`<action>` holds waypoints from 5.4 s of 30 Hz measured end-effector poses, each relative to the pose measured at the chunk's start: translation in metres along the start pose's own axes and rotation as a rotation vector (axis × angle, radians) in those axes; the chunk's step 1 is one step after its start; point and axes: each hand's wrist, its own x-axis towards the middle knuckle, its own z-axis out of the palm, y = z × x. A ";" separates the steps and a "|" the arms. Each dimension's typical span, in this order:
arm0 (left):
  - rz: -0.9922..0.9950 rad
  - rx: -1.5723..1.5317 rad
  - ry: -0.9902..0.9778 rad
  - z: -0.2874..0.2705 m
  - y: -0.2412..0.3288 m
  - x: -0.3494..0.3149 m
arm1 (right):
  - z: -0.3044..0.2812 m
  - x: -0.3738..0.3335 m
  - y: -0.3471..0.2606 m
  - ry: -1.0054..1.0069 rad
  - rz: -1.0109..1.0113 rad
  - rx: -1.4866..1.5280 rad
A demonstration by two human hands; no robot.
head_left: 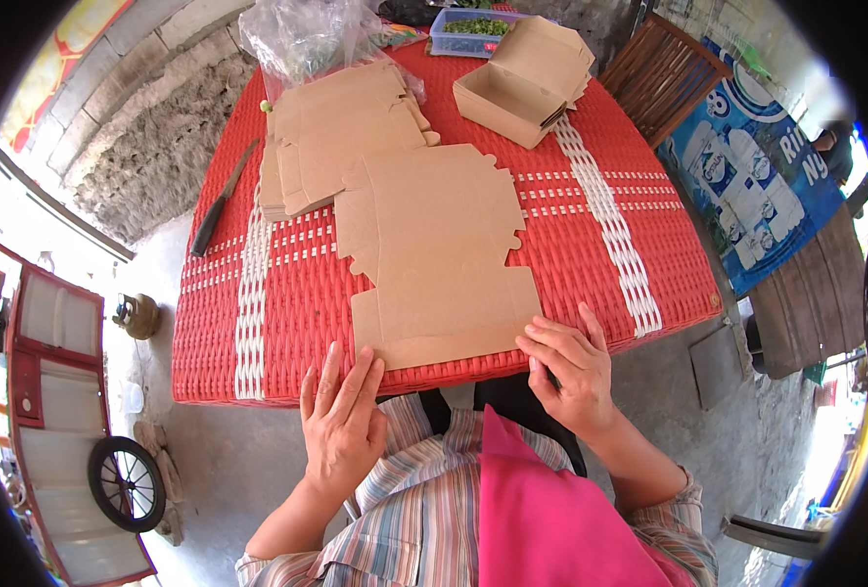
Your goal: The person assembles flat cardboard sheets into small rectangular boxes by hand. They fold the pre-scored flaps, tuck the tabs into slots, and secure the structure without using any tools. The finished boxes are stacked on the table.
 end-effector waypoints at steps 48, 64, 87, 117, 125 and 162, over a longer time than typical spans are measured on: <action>-0.345 -0.428 0.224 0.027 0.002 0.087 | 0.020 0.075 0.012 0.005 0.498 0.286; -0.005 -0.215 0.105 0.028 0.007 0.081 | 0.027 0.047 -0.035 -0.119 -0.088 -0.052; 0.107 -0.102 0.018 0.007 0.002 0.055 | 0.008 0.049 -0.003 -0.051 -0.075 -0.081; 0.336 -0.440 -0.212 -0.011 -0.026 0.011 | -0.034 0.005 0.012 -0.356 -0.141 0.137; 0.371 -0.366 -0.007 0.006 -0.030 0.011 | -0.019 -0.002 0.016 -0.220 -0.159 0.118; -0.319 -0.249 0.324 0.024 0.030 0.057 | 0.012 0.035 -0.023 -0.034 0.040 -0.158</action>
